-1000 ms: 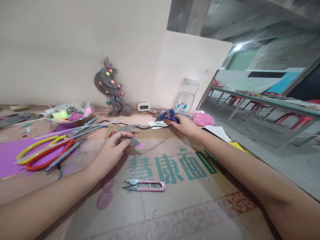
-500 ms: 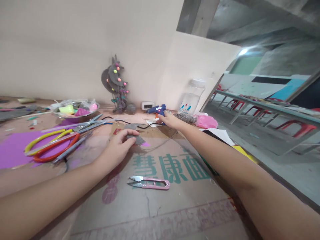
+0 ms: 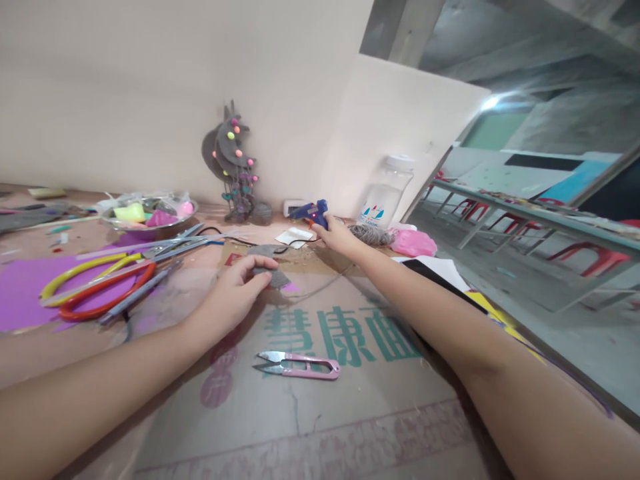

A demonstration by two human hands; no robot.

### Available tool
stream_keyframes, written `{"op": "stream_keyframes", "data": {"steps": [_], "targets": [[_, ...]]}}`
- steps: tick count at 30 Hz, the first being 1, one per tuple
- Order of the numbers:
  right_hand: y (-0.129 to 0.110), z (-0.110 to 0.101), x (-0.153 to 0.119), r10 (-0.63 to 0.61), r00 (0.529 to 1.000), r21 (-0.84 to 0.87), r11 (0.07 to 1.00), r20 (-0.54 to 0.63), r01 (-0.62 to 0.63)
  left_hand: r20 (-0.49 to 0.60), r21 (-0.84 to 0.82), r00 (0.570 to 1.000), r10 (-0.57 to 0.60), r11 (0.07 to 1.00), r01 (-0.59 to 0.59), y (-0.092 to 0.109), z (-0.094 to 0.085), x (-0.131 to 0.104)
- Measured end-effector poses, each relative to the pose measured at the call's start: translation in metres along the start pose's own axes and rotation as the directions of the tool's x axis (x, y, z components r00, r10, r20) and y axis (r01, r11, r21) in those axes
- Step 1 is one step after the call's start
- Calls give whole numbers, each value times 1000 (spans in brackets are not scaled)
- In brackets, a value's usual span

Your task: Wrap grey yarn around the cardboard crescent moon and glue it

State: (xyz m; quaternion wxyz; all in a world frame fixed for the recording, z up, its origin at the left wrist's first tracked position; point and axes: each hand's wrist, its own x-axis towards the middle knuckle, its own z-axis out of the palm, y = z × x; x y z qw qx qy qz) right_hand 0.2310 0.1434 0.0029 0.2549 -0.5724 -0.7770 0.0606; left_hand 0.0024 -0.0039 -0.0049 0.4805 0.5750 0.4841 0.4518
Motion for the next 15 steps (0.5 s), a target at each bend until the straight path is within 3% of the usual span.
{"op": "stream_keyframes", "data": {"steps": [9,12,15], "targets": [[0,-5,-18,39,995,-145,989,91,-26,-35,75,999,-40,996,43,14,3,-5],[8,-27,-24,61,995,-189,981,84,-44,-21,64,999,-49,997,50,13,3,-4],[26,-61,-30,165,986,-278,948,10,-156,-28,73,998,-51,996,53,12,3,-4]]}}
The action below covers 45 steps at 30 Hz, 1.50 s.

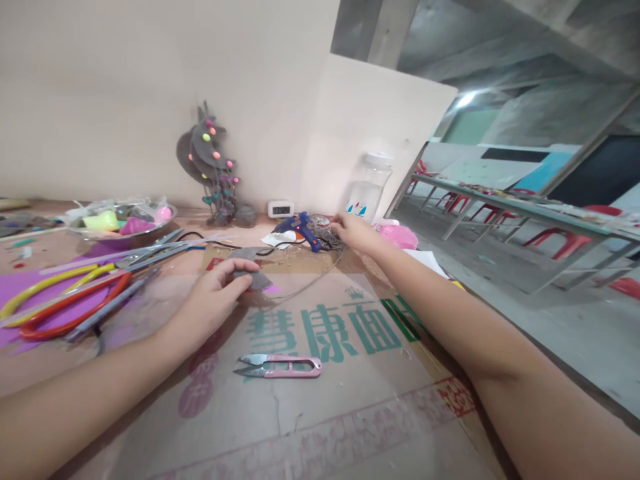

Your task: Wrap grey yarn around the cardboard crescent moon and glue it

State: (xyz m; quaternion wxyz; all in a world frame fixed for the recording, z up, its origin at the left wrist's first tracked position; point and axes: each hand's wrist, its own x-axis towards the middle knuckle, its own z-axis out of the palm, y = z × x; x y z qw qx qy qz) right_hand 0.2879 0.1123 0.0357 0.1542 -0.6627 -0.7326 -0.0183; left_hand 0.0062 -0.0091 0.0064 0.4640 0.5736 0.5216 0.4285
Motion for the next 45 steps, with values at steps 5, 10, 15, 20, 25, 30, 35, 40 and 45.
{"op": "stream_keyframes", "data": {"steps": [5,10,15,20,25,30,35,40,45], "targets": [[40,-28,-6,167,978,-105,982,126,-154,-14,-23,1000,-6,1000,6,1,2,-1],[49,-24,-9,183,930,-77,983,319,-167,-5,-62,1000,-15,998,14,2,3,-2],[50,-23,-13,1,914,103,994,405,-47,-24,-61,1000,-14,998,12,4,3,-4],[46,-12,-16,-229,878,261,957,420,125,-17,-67,1000,0,998,-1,2,2,-2],[48,1,-15,-232,922,281,949,309,144,9,-79,1000,-16,997,16,0,3,-2],[56,-17,-12,-180,960,358,929,216,94,7,-60,1000,1,998,-1,-2,1,0],[58,-30,-11,-143,971,470,882,192,37,-12,-37,1000,17,999,-18,-1,0,0],[57,-27,-12,-155,969,539,842,194,27,-28,-58,1000,10,998,-12,3,2,-3],[57,-36,-10,-191,973,459,881,127,113,-28,-24,999,18,1000,-18,3,2,-3]]}}
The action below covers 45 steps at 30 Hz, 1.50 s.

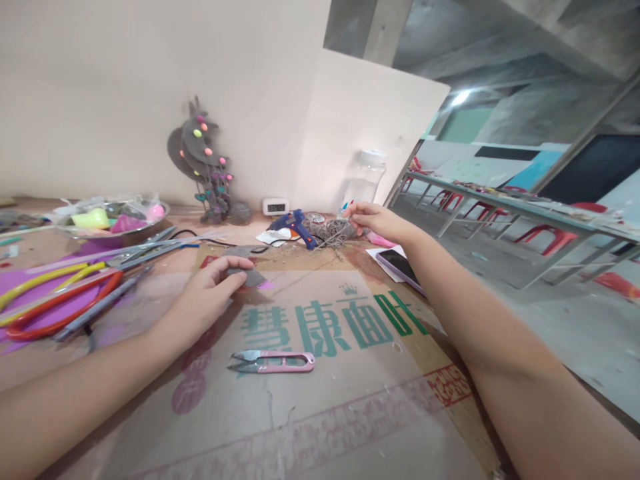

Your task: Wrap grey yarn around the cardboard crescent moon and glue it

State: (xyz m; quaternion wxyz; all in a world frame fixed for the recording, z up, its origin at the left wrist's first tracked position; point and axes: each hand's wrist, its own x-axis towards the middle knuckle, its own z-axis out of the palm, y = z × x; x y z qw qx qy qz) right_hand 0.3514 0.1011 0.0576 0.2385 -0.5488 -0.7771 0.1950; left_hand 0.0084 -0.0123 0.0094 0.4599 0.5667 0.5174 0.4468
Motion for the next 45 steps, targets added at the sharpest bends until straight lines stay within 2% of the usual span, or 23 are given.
{"op": "stream_keyframes", "data": {"steps": [3,6,11,15,20,25,28,32,36,41,45], "targets": [[2,-2,1,-8,998,-320,947,-55,-10,0,15,1000,9,1000,-9,1,0,0],[14,4,2,42,988,-438,893,-147,-103,-19,31,1000,12,999,-11,2,-1,-1],[32,8,4,165,946,-361,895,-280,-263,-16,22,1000,6,1000,-5,1,-2,0],[24,0,5,185,933,-251,930,-307,-267,1,-9,1000,-8,1000,8,0,-1,1],[14,-2,3,121,971,-282,943,-208,-178,-4,-13,1000,-12,1000,12,2,0,-1],[22,13,-1,71,997,-346,935,-29,-77,-8,4,1000,5,1000,-5,2,-2,0],[25,24,-1,50,998,-360,931,-23,-55,5,-6,1000,0,1000,0,0,-2,1],[23,29,-1,53,994,-347,934,-99,-85,1,22,1000,-9,1000,9,0,-1,1],[20,20,2,70,978,-248,961,-197,-119,14,38,1000,8,999,-8,-1,-1,2],[4,5,6,102,927,-48,991,-361,-128,15,76,1000,-2,997,0,-1,-3,2],[-24,-6,2,59,863,56,998,-502,-36,28,87,1000,-6,996,4,-1,-4,2]]}}
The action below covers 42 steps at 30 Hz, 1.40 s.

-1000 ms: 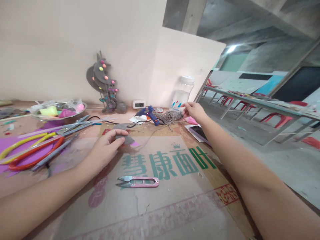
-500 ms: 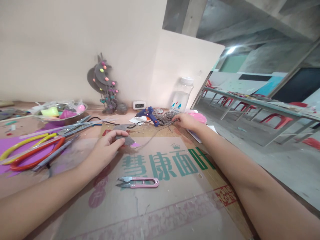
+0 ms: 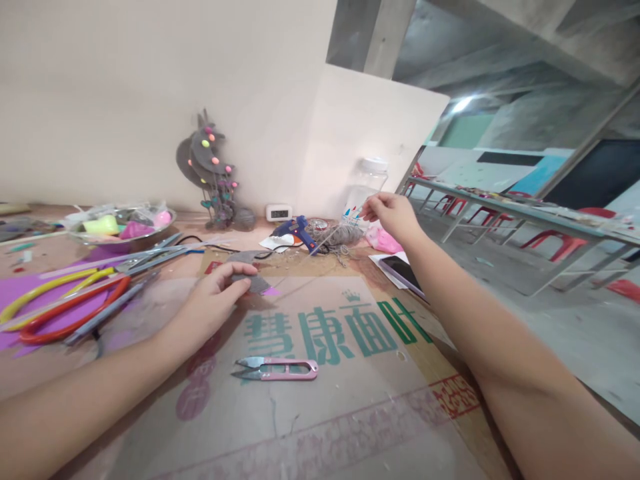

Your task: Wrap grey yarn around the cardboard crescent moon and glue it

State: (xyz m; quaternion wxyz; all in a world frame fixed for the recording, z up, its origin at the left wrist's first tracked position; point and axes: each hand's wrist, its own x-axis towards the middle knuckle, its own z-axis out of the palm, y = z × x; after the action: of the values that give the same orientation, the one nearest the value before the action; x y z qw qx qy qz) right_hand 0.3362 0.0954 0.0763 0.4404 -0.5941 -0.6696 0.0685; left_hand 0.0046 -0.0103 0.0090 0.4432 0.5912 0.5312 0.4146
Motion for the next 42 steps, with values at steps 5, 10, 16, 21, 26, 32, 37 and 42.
{"op": "stream_keyframes", "data": {"steps": [5,10,16,21,26,32,37,42], "targets": [[-38,-17,-9,-219,936,120,958,-275,260,-35,10,999,41,999,-41,-1,1,0],[-73,-30,-30,-418,797,101,858,-436,504,-27,-14,998,50,999,-50,-1,2,0],[-107,-43,-58,-526,841,89,839,-125,537,-18,-28,999,40,999,-40,1,1,-3],[-100,-54,-57,-304,516,8,867,801,498,-43,-6,993,113,994,-114,-6,-1,-3],[-93,-25,-58,-274,591,-38,887,759,460,-52,101,966,255,963,-249,-11,-2,-3],[-105,44,-106,-332,732,-31,901,595,433,-70,94,953,296,953,-289,-9,-4,0],[-97,78,-136,-420,682,-42,834,598,551,-65,64,956,285,957,-281,-11,-4,2],[-92,91,-142,-422,707,60,878,568,475,-38,139,954,298,947,-290,-10,-4,1]]}}
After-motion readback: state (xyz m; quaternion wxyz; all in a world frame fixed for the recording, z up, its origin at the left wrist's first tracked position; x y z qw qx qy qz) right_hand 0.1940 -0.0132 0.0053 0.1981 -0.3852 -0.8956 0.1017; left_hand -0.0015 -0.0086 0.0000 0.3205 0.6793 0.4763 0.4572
